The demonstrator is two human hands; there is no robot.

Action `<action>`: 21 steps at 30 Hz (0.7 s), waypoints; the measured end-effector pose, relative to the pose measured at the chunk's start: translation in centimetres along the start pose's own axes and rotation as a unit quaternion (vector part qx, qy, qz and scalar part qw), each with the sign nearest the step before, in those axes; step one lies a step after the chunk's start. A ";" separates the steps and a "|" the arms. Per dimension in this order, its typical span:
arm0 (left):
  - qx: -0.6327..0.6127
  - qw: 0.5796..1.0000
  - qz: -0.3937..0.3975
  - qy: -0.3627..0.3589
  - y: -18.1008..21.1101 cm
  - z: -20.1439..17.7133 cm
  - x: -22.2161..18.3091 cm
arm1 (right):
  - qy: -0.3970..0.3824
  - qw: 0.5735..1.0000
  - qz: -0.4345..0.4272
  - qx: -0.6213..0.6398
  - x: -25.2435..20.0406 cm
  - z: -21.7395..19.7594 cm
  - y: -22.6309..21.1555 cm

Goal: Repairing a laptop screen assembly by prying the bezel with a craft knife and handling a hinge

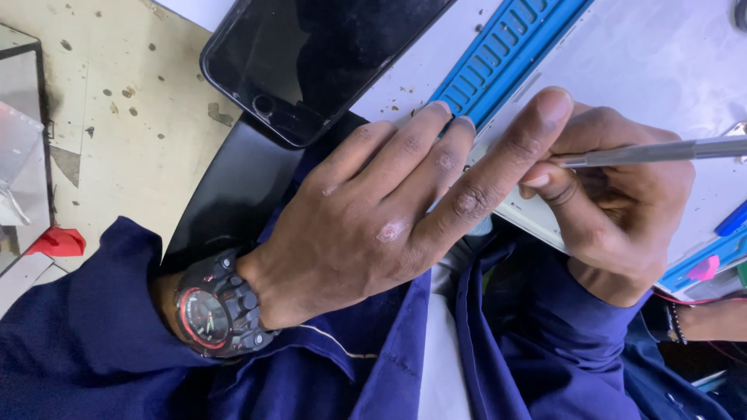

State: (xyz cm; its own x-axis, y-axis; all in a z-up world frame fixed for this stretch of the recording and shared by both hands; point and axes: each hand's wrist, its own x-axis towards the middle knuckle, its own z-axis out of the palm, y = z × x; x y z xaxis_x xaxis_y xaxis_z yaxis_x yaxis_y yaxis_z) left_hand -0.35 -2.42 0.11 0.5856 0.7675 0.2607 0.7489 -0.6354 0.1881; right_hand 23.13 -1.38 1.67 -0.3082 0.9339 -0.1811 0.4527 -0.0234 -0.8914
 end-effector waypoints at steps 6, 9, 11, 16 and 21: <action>-0.001 1.000 -0.004 0.013 0.4 0.7 -0.3 | -0.060 0.992 -0.092 -0.063 1.0 -0.3 -0.8; -0.001 1.000 0.002 0.010 0.3 0.3 0.1 | -0.062 0.989 -0.092 -0.098 1.2 -0.2 -1.4; 0.006 1.000 0.006 0.005 0.5 -0.1 0.3 | -0.055 0.989 -0.078 -0.109 1.2 -0.2 -1.5; -0.007 1.000 -0.002 0.012 0.6 -0.5 0.1 | -0.032 0.994 -0.075 -0.070 1.6 0.2 -1.0; 0.003 1.000 0.000 0.004 0.8 -0.7 0.1 | 0.003 1.000 -0.016 -0.006 1.0 0.9 -1.5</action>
State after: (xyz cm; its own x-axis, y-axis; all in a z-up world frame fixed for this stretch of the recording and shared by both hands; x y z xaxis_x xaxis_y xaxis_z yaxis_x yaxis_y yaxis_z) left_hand 0.08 -2.88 0.95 0.5829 0.7672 0.2676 0.7509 -0.6344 0.1832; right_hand 21.44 -0.75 2.44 -0.3178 0.9363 -0.1497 0.4523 0.0110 -0.8918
